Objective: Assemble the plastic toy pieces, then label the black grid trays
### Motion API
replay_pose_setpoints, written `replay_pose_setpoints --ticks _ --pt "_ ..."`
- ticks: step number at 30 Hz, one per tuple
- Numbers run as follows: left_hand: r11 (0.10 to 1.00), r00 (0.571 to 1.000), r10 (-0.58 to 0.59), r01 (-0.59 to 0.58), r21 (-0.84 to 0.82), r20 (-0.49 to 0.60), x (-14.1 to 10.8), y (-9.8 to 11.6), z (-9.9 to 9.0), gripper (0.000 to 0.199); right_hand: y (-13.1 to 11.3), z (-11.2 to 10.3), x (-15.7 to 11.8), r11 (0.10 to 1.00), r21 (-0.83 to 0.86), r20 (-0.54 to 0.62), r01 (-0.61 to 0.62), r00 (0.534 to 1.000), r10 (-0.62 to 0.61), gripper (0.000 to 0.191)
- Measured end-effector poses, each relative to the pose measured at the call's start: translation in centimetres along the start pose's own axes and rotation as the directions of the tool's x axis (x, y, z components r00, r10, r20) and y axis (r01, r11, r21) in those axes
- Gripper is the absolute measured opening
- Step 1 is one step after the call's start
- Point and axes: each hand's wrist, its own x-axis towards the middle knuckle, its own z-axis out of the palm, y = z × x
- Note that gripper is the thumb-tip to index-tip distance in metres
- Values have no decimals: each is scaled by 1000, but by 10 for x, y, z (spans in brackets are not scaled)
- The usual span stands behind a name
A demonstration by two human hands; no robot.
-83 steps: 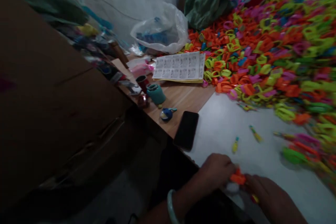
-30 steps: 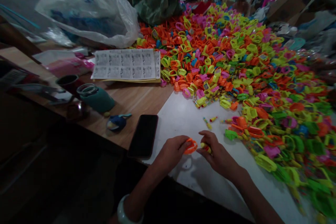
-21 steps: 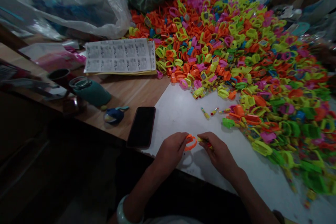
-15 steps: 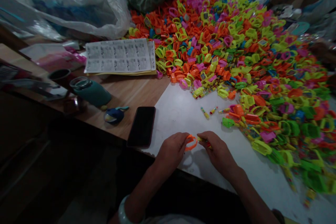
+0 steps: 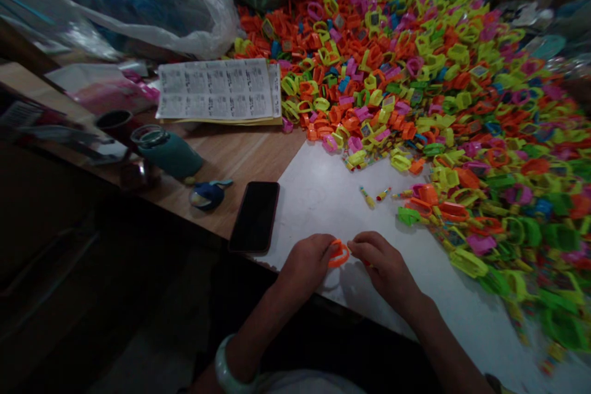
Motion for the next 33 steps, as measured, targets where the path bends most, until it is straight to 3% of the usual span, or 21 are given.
replay_pose_setpoints --ticks 7,11,14,17,20,22,24,26,27,29,31,33 --pt "964 979 -175 191 -184 100 3 -2 0 27 -3 5 -4 992 -113 48 49 998 -44 16" --pt "836 936 -249 337 -433 249 4 -2 -2 26 -5 6 -9 949 -273 -15 157 986 -167 8" --pt "768 905 -267 407 -494 331 7 -2 -1 23 -10 12 -15 939 -282 3 199 978 -206 12" --pt "734 877 -252 448 -511 409 9 -2 3 24 -12 15 -19 966 -222 10 130 991 -131 14" --pt "743 878 -185 419 -523 441 16 -2 4 44 1 -3 -25 988 -152 49 -26 998 34 16" --pt "804 934 -138 300 -513 329 29 0 0 55 20 -31 -30 963 -231 -38 -136 991 130 18" --pt "912 991 -87 119 -393 98 50 4 -7 50 43 -65 -32 863 -434 -256 -258 954 156 20" --pt "984 985 -9 -21 -175 -170 82 11 -13 34 61 -89 -26 689 -620 -415 -376 902 119 20" --pt "995 953 19 -47 -88 -302 100 15 -15 26 68 -93 -19 625 -671 -429 -400 896 113 21" --pt "998 903 0 -28 -58 -429 138 22 -12 29 73 -85 0 609 -720 -322 -333 937 133 31" --pt "998 863 -34 3 -61 -505 172 28 -5 33 72 -62 23 695 -701 -106 -158 987 117 40" --pt "998 841 -53 25 -59 -539 197 30 3 29 71 -35 44 771 -637 66 -9 996 66 34"
